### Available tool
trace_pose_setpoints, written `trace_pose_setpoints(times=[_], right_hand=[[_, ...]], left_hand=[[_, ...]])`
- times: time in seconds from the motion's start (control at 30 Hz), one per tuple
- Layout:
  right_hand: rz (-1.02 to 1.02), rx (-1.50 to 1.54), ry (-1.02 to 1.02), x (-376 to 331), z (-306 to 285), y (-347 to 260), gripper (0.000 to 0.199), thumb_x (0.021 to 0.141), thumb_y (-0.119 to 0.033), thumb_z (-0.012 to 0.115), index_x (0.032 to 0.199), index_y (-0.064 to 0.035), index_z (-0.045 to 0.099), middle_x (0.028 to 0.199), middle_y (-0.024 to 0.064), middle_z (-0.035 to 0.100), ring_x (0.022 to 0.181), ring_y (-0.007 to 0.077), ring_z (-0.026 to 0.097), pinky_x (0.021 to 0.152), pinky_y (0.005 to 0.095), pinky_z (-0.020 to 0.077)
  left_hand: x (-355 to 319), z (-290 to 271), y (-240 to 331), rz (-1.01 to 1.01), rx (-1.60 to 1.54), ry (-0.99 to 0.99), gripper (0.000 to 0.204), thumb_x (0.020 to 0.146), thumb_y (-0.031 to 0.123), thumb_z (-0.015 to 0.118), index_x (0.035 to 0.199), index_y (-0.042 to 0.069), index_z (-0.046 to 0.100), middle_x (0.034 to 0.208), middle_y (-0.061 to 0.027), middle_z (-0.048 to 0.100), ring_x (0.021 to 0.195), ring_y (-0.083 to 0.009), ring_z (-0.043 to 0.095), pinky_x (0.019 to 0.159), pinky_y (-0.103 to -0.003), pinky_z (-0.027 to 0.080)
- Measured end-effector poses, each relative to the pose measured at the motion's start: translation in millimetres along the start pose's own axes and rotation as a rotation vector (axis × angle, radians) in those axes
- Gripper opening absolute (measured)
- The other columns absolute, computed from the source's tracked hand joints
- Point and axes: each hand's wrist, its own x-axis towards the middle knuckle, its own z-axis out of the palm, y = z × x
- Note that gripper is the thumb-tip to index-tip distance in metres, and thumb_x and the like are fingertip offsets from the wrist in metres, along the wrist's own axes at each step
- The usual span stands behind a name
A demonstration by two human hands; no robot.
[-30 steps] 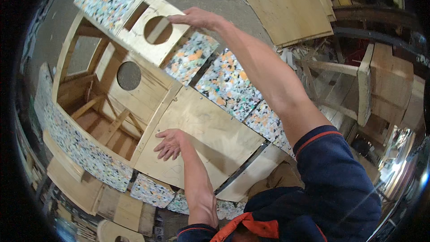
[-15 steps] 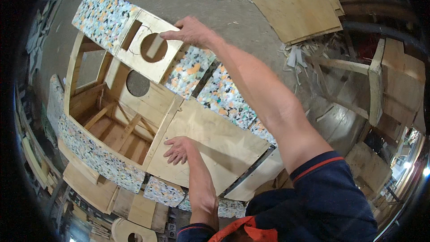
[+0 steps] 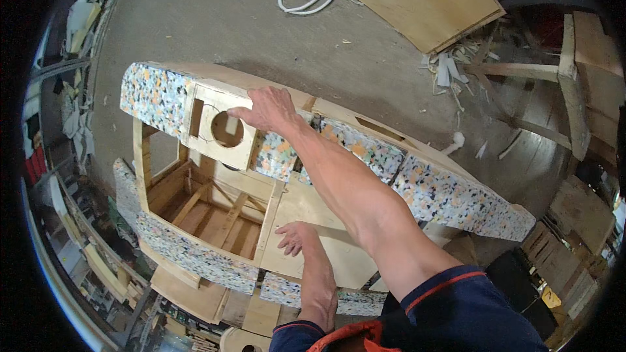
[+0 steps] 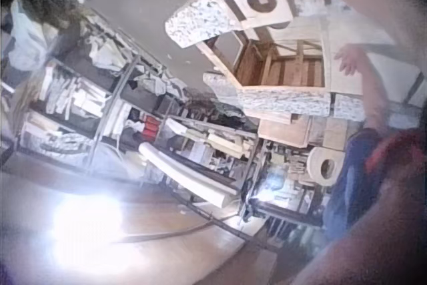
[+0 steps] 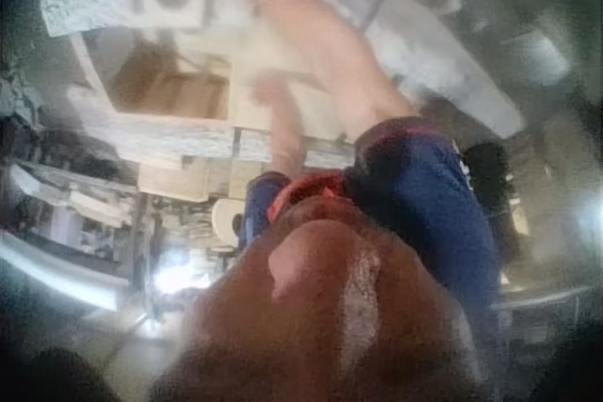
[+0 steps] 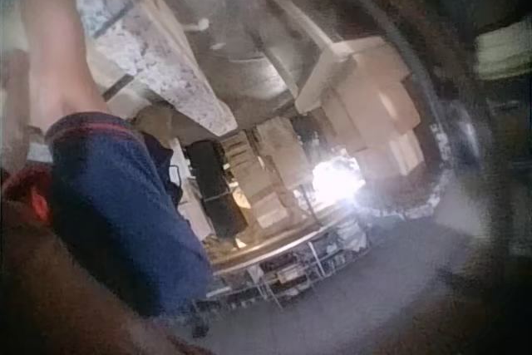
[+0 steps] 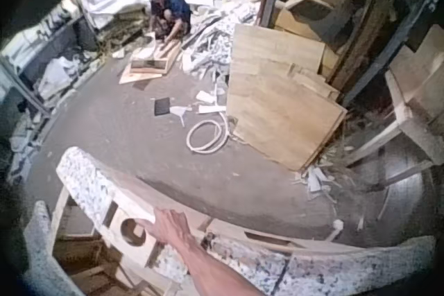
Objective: The person positions and aligns a wooden panel with circular cutouts onto a larger wooden structure with patterned side panels. They repeatedly adjust the panel's placement and press along its edges to check fit, without using any visible tools.
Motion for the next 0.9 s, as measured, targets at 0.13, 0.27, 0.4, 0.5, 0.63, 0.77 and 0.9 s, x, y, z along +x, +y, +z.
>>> trace_pose_setpoints(times=[0.13,0.27,0.4,0.5,0.63,0.77,0.9], right_hand=[[0.0,-0.021,-0.041,1.3,-2.0,-0.6,0.075,0.094,-0.068,0.069,0.111,0.0037,0.081,0.096,0.0238,0.079,0.1,0.0359,0.075,0.104,0.0582,0.0499],[0.03,-0.009,-0.1,1.6,-9.8,-2.2,0.077,0.094,-0.071,0.068,0.114,0.0025,0.08,0.099,0.0222,0.079,0.102,0.0331,0.075,0.1,0.055,0.0537],[0.058,-0.025,-0.142,3.8,-13.5,-3.8,0.081,0.094,-0.074,0.067,0.121,0.0014,0.078,0.108,0.0224,0.078,0.109,0.0305,0.074,0.097,0.0528,0.0567],[0.092,-0.045,-0.12,6.0,-5.4,-3.5,0.087,0.094,-0.078,0.064,0.133,-0.0006,0.073,0.121,0.0231,0.076,0.117,0.0311,0.072,0.102,0.0528,0.0565],[0.07,-0.162,-0.08,7.7,3.6,-1.5,0.095,0.094,-0.081,0.063,0.15,-0.005,0.064,0.137,0.0202,0.073,0.13,0.0355,0.069,0.114,0.0538,0.0536],[0.042,0.03,-0.107,5.0,1.5,-3.3,0.071,0.097,-0.065,0.07,0.136,-0.0055,0.076,0.116,0.0192,0.08,0.107,0.0295,0.077,0.094,0.0464,0.0599],[-0.026,0.004,-0.05,3.4,2.2,-8.8,0.066,0.099,-0.06,0.069,0.132,-0.0031,0.077,0.114,0.0175,0.081,0.104,0.0283,0.077,0.091,0.0451,0.0573]], left_hand=[[-2.3,-13.5,0.4,-0.001,0.05,-0.044,0.083,0.108,0.072,0.033,0.167,0.014,0.042,0.176,-0.0256,0.029,0.161,-0.0513,0.027,0.126,-0.067,0.031],[-5.7,-23.2,7.7,-0.057,0.029,-0.124,0.082,0.108,0.071,0.032,0.169,0.016,0.037,0.18,-0.0197,0.022,0.165,-0.0419,0.022,0.13,-0.065,0.024],[-10.0,-22.1,22.5,-0.115,-0.013,-0.139,0.08,0.108,0.069,0.033,0.17,0.019,0.036,0.18,-0.018,0.024,0.165,-0.0422,0.024,0.13,-0.065,0.024],[-9.8,-11.0,29.1,-0.162,-0.027,-0.101,0.078,0.108,0.068,0.034,0.17,0.021,0.035,0.179,-0.0168,0.026,0.164,-0.0424,0.026,0.13,-0.065,0.024],[-5.8,10.0,30.2,-0.282,-0.049,-0.045,0.077,0.108,0.067,0.035,0.171,0.023,0.035,0.179,-0.0151,0.028,0.164,-0.0427,0.028,0.129,-0.066,0.024],[-5.2,13.7,32.6,-0.316,0.015,-0.046,0.076,0.108,0.065,0.035,0.172,0.025,0.033,0.179,-0.0143,0.029,0.163,-0.0432,0.029,0.129,-0.067,0.024],[-10.5,-6.4,38.2,-0.287,0.027,-0.136,0.076,0.11,0.062,0.036,0.173,0.021,0.029,0.18,-0.0159,0.024,0.163,-0.0447,0.028,0.127,-0.07,0.026]])
